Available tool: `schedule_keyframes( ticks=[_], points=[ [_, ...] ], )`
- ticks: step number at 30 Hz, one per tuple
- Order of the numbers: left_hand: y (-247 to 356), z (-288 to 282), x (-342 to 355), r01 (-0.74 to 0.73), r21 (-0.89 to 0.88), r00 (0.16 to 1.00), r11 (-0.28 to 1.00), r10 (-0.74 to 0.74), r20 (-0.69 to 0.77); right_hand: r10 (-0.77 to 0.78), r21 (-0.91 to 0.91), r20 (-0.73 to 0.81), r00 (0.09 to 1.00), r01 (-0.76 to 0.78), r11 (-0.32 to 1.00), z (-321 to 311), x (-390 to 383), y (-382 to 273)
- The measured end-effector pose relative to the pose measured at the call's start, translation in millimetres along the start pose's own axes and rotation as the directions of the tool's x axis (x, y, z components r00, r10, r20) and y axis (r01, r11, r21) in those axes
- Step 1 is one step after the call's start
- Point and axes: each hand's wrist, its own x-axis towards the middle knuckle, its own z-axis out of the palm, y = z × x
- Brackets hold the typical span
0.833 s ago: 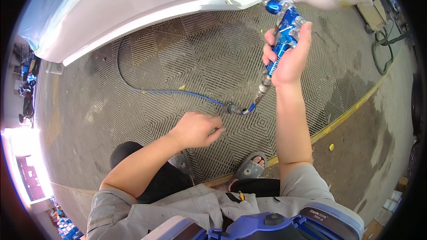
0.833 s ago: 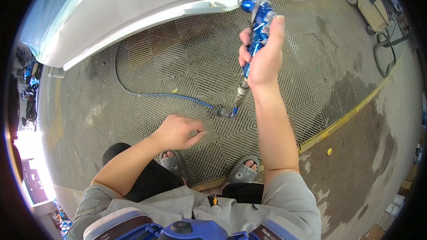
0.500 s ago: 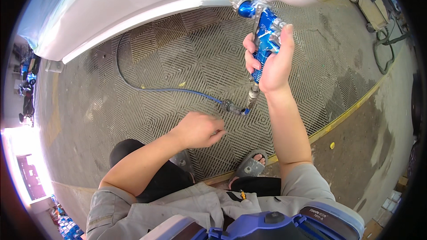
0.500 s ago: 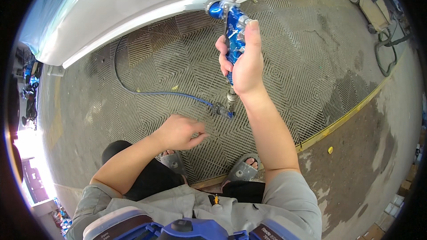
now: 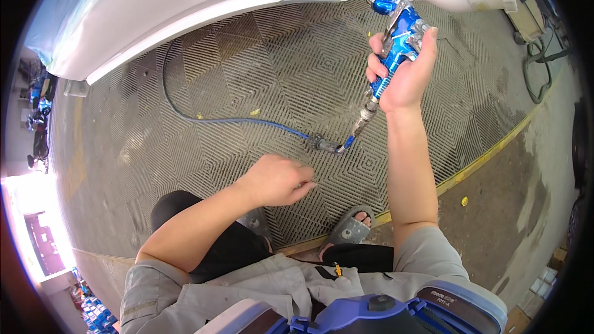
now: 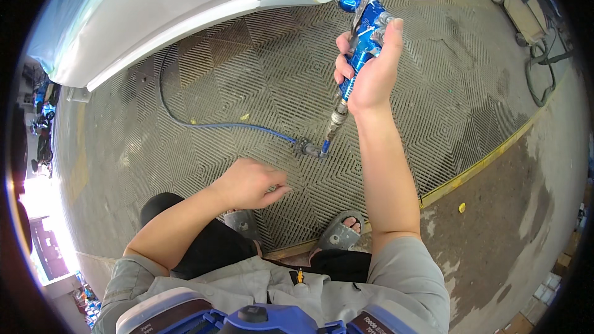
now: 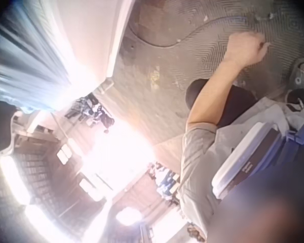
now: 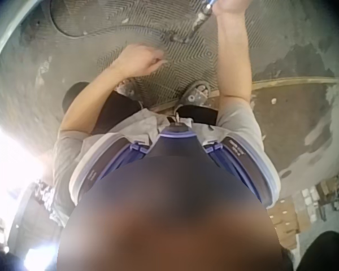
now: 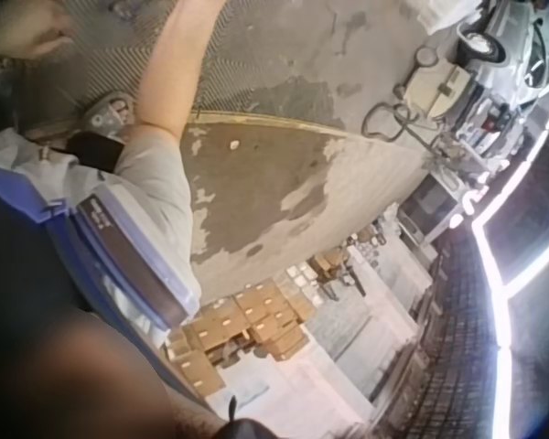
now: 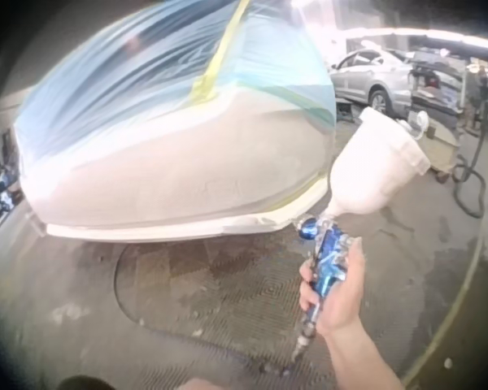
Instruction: The person uses a blue spray gun to apply white paint to the rear bumper of a car. The car is partially masked with blue plastic sheeting and yellow tape. The person moves along the bumper, spraying in smooth, overlapping passes.
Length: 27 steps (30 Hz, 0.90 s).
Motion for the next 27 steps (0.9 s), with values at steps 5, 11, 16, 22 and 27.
schedule_keyframes(
  ticks=[5,11,16,22,27],
  points=[
    [3,-3,3,0.028,-0.020,0.997,0.999,-0.027,0.076,0.070,0.042,0.170,0.983,-0.078,0.996,-4,0,3],
    [5,-2,0,0.015,-0.024,0.998,1.000,-0.014,0.056,0.018,0.004,-0.014,1.000,-0.017,1.000,-3,-2,9],
    [3,0,-1,0.010,-0.016,0.998,1.000,-0.009,0.062,0.116,0.034,0.052,0.992,-0.118,0.992,0,-8,12],
    [5,-1,2,0.006,-0.020,0.998,1.000,-0.005,0.068,0.165,-0.049,0.119,0.979,-0.160,0.986,13,-16,25],
    [4,-1,2,-0.009,-0.010,0.999,1.000,0.009,0.050,0.206,-0.029,0.204,0.957,-0.204,0.979,28,-24,33]
  ],
)
